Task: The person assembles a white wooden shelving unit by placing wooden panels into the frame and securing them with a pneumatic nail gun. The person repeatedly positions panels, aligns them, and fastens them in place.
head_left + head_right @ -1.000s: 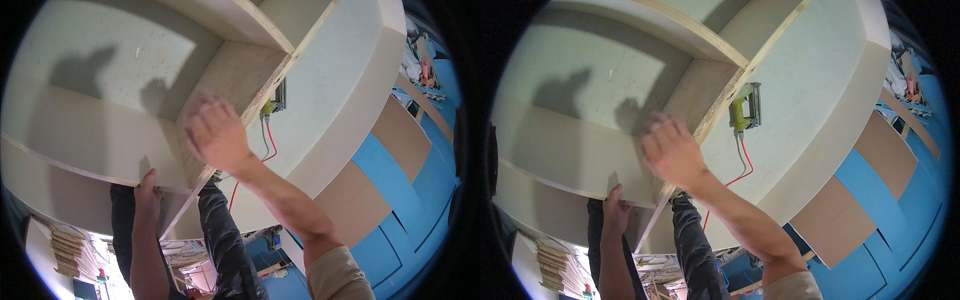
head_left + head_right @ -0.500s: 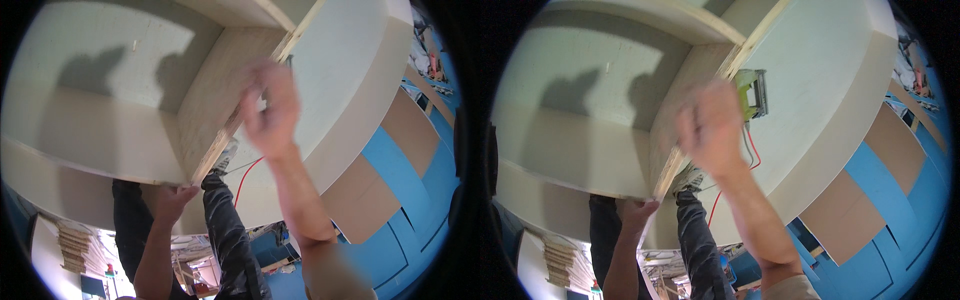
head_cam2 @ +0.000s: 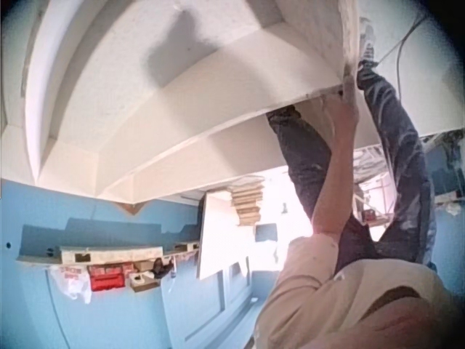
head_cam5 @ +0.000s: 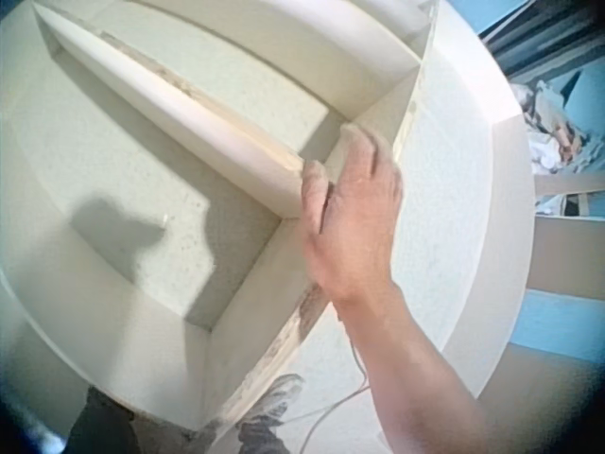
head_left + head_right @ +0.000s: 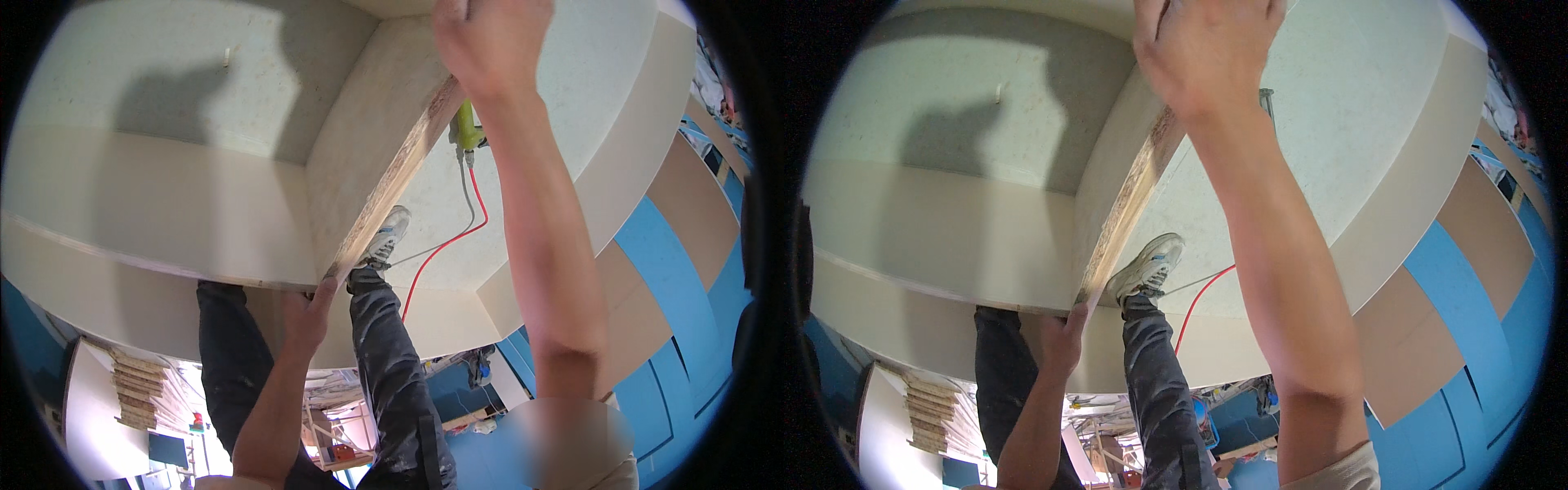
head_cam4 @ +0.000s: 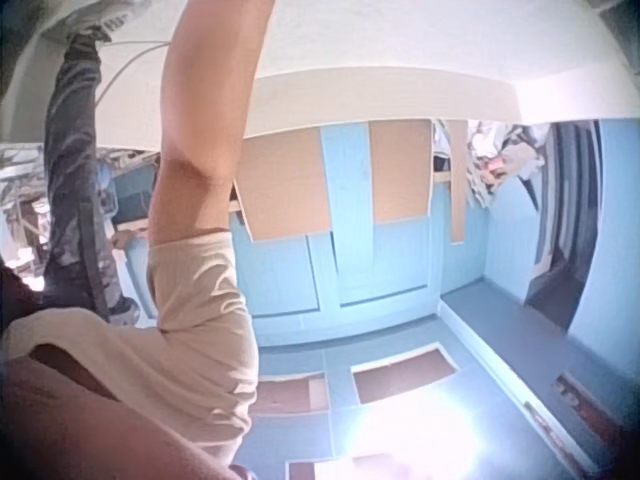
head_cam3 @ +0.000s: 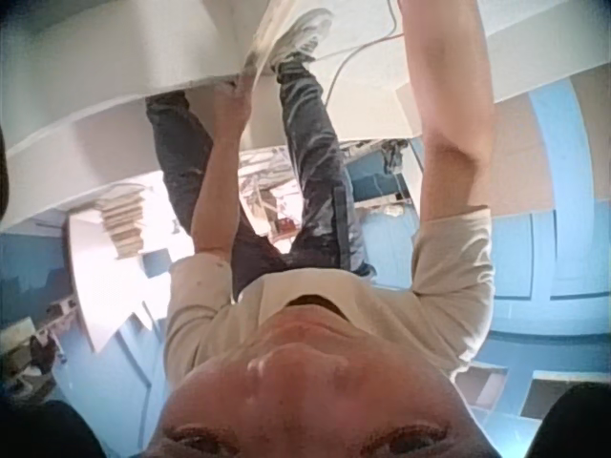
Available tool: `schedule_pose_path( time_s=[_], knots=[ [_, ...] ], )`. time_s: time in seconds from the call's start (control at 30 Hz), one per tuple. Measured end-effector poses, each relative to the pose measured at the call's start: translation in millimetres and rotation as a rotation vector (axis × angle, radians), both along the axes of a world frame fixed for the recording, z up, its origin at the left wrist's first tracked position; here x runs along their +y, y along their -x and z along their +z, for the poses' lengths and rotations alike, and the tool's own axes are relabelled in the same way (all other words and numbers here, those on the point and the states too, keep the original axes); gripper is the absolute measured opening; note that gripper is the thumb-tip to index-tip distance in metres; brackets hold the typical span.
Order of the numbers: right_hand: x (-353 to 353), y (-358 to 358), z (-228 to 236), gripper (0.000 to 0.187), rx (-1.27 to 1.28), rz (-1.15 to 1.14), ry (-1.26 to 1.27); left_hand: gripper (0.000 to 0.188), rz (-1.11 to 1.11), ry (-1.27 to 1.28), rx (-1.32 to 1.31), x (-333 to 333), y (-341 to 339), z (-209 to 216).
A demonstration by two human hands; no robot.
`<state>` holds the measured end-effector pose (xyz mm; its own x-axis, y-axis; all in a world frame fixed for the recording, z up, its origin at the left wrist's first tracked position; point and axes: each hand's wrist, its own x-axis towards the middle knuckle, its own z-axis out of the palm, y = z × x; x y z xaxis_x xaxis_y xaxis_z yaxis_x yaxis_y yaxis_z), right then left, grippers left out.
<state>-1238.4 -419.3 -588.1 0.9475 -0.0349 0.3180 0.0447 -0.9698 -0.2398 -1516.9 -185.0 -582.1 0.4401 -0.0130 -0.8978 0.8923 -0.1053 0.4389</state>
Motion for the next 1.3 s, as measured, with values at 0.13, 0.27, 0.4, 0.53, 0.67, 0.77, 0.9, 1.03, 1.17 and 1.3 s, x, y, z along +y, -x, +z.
schedule_pose_path(
  time_s=[0.13, 0.27, 0.4, 0.53, 0.67, 0.77, 0.9, 1.03, 1.17, 1.3],
  knots=[
    [-10, -14, 10, 0.046, -0.232, 0.18, 0.008, 0.04, 0.025, -0.05, -0.081, -3, 0, 0],
    [1, -8, -16, 0.046, -0.088, 0.13, 0.119, 0.042, -0.024, -0.05, 0.016, 2, -2, -4],
    [10, -5, 0, 0.051, -0.187, 0.246, 0.094, 0.043, 0.05, -0.042, -0.047, 0, 3, -4],
    [18, 19, -8, 0.058, 0.043, 0.254, 0.086, 0.041, -0.036, -0.035, 0.001, -4, -13, 6],
    [7, 28, -2, 0.039, 0.005, 0.27, -0.132, 0.038, -0.069, -0.08, 0.034, -5, -11, 10],
    [-22, 49, -2, 0.036, -0.181, 0.07, -0.342, 0.036, -0.024, -0.099, -0.033, -7, -3, 0],
    [-104, 147, -79, 0.044, 0.47, -0.656, -0.524, 0.041, -0.106, -0.12, 0.107, -6, -4, 9],
    [-174, 246, -198, 0.051, 0.849, -0.68, -0.291, 0.042, -0.033, -0.049, 0.102, -11, -6, 11],
    [-141, 243, -227, 0.049, 0.843, -0.602, 0.198, 0.042, 0.038, -0.024, 0.016, -10, -5, 8],
    [-129, 222, -213, 0.045, 0.765, -0.603, 0.302, 0.033, -0.044, -0.089, -0.131, -6, 0, 5]
  ],
)
